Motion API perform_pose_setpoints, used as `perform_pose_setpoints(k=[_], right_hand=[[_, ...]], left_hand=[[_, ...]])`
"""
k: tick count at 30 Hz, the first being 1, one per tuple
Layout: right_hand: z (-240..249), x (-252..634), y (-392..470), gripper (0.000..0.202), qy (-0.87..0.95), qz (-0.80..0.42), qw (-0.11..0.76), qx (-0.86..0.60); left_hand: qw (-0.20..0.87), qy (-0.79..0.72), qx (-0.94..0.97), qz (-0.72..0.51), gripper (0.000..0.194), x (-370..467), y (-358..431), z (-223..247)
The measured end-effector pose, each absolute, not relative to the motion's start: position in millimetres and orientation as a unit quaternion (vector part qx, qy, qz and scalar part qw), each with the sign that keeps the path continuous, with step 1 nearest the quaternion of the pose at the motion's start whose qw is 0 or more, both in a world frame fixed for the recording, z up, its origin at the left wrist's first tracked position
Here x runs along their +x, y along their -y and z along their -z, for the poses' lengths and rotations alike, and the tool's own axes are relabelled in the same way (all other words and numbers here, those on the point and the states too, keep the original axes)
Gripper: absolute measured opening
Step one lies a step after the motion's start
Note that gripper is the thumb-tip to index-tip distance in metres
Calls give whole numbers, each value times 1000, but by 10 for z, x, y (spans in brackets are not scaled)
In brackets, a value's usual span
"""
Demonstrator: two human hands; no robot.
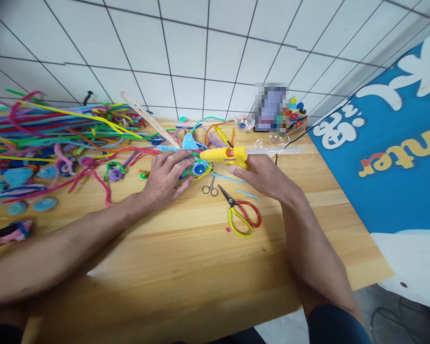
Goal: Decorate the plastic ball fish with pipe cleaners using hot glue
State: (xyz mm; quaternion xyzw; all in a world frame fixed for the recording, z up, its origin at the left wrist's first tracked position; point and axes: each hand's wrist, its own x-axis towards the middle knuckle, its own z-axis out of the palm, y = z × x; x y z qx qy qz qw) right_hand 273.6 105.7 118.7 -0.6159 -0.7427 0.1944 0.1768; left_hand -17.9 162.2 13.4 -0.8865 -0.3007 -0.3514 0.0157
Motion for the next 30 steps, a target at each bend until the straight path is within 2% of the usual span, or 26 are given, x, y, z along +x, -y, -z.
perform_pose_setpoints(k=[7, 15, 30], right_hand=[[-1192, 2721, -1065, 38, 749, -195, 157, -614], [-1165, 2777, -1060, 43, 742, -177, 184, -620], [-1187, 2826, -1061, 42, 743, -180, 181, -619]], left_hand=[[31, 286, -883, 371, 39, -174, -1627, -127], [35, 284, -884, 368, 40, -181, -1623, -130], [24, 290, -884, 366, 41, -177, -1629, -121]])
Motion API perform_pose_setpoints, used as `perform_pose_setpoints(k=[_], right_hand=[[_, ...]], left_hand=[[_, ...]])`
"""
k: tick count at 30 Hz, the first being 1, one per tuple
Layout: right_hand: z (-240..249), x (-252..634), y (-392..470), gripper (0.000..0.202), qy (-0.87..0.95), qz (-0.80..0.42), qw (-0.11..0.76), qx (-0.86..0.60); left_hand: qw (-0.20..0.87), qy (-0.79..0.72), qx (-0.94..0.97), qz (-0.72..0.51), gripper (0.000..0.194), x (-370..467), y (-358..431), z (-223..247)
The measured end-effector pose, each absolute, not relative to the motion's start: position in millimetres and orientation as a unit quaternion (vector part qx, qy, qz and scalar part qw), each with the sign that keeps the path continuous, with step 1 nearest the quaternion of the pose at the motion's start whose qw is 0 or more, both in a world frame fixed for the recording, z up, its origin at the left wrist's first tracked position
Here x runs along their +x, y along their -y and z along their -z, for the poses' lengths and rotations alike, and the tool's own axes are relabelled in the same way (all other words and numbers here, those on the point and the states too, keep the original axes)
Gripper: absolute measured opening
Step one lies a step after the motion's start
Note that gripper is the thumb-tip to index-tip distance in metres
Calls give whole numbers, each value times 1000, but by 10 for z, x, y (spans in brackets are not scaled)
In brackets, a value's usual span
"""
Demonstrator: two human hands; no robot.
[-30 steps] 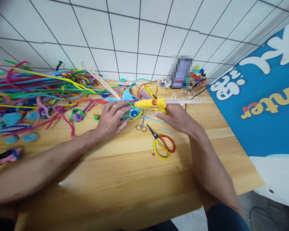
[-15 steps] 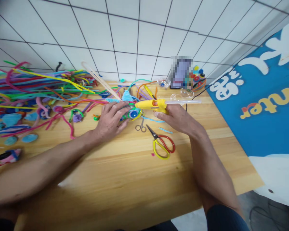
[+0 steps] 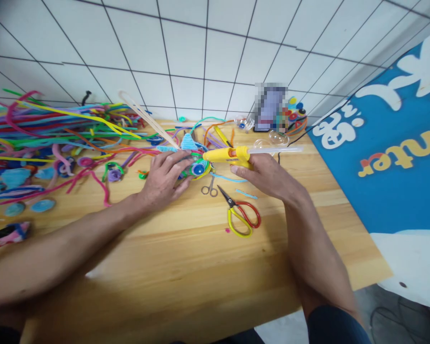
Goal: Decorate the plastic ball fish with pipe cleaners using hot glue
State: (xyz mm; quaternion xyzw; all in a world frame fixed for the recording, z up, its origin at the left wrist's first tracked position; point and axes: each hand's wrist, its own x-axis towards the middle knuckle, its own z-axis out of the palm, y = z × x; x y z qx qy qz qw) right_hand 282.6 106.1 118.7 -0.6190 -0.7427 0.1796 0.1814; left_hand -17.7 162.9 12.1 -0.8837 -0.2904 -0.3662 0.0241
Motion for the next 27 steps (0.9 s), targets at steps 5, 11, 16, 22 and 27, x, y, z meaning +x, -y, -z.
perform_pose_setpoints(k=[5, 11, 16, 22, 27], right_hand=[[-1161, 2809, -1066, 42, 739, -168, 170, -630], [-1144, 2758, -1065, 41, 739, -189, 185, -620], [-1160, 2759, -1063, 43, 741, -205, 197, -609], [-1195, 2776, -1049, 46, 739, -199, 205, -610], [-1151, 2764, -1064, 46, 744, -184, 191, -613]], left_hand=[[8, 300, -883, 362, 41, -175, -1633, -122], [12, 297, -883, 362, 41, -174, -1627, -126], [24, 287, -883, 370, 40, -176, -1623, -122], [25, 294, -886, 357, 39, -174, -1618, -133], [49, 274, -881, 382, 40, -172, -1621, -132]])
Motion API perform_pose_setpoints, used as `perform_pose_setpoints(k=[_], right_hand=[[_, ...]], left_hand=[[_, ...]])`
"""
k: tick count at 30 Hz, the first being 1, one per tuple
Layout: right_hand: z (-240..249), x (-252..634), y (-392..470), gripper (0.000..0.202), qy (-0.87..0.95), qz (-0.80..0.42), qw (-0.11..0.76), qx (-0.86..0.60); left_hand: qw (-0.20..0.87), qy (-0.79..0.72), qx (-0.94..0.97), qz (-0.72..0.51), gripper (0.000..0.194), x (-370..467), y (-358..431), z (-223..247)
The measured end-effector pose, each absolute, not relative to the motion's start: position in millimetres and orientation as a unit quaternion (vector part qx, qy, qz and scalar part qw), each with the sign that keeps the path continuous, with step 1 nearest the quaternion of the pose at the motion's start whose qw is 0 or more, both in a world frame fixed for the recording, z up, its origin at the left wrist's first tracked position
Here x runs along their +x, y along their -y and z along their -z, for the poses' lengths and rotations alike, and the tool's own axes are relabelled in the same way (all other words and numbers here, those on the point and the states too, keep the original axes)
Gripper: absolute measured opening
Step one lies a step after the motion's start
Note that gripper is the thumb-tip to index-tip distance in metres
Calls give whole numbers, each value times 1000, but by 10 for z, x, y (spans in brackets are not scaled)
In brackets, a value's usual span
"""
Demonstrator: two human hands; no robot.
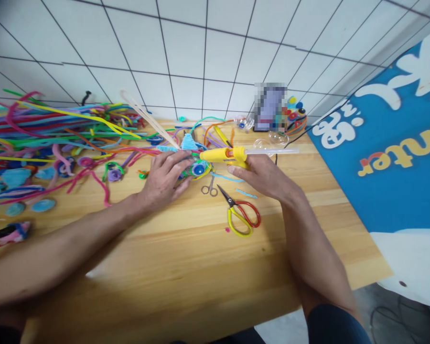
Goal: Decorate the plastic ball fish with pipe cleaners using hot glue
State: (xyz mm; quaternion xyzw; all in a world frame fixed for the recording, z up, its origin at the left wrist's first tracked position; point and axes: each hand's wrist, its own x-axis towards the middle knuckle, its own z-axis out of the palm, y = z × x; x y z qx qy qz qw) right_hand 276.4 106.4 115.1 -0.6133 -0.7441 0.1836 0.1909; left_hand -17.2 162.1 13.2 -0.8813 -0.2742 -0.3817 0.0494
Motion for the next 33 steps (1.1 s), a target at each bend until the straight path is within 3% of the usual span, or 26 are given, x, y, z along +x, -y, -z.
perform_pose_setpoints(k=[15, 33], right_hand=[[-1185, 2767, -1053, 43, 738, -196, 190, -617], [-1273, 2774, -1045, 40, 732, -193, 128, -641]], left_hand=[[32, 279, -884, 374, 41, -183, -1624, -127], [44, 278, -883, 375, 41, -174, -1635, -114]])
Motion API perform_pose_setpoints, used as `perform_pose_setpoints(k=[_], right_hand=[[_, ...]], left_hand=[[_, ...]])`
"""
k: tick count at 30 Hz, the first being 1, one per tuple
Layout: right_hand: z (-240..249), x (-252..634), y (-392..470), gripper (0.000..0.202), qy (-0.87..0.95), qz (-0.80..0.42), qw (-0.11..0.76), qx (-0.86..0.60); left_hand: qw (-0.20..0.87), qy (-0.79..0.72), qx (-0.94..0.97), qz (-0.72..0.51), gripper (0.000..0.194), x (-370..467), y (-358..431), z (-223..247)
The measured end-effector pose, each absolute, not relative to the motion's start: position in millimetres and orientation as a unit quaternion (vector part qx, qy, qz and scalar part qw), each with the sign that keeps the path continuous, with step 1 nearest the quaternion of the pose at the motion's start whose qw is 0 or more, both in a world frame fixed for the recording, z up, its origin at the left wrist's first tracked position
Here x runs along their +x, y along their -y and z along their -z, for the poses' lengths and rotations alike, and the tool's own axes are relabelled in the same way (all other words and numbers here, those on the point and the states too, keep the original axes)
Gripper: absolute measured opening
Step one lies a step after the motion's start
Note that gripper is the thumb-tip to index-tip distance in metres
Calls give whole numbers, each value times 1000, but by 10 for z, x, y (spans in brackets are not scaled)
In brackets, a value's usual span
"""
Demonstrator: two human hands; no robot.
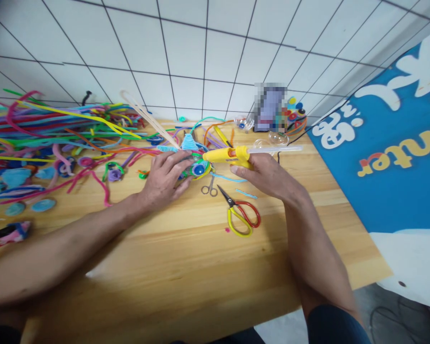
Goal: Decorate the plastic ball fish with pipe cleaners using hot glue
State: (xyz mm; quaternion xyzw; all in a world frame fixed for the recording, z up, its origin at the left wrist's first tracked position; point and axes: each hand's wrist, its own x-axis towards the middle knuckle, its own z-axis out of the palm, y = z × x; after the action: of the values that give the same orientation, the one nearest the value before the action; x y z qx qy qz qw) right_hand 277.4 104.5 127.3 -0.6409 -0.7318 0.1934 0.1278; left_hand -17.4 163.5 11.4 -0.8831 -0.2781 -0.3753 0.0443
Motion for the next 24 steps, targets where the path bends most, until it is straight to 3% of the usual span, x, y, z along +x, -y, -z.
perform_pose_setpoints(k=[4, 11, 17, 24], right_hand=[[-1260, 2775, -1044, 41, 737, -199, 157, -627], [-1228, 2802, -1048, 43, 737, -171, 136, -639], [-1220, 2816, -1043, 42, 740, -188, 180, -620], [-1280, 2795, -1048, 41, 740, -175, 128, -637]], left_hand=[[26, 286, -884, 368, 42, -178, -1635, -110], [27, 287, -882, 374, 40, -173, -1628, -121], [30, 287, -880, 377, 40, -168, -1625, -123], [9, 297, -882, 366, 41, -171, -1626, -119]])
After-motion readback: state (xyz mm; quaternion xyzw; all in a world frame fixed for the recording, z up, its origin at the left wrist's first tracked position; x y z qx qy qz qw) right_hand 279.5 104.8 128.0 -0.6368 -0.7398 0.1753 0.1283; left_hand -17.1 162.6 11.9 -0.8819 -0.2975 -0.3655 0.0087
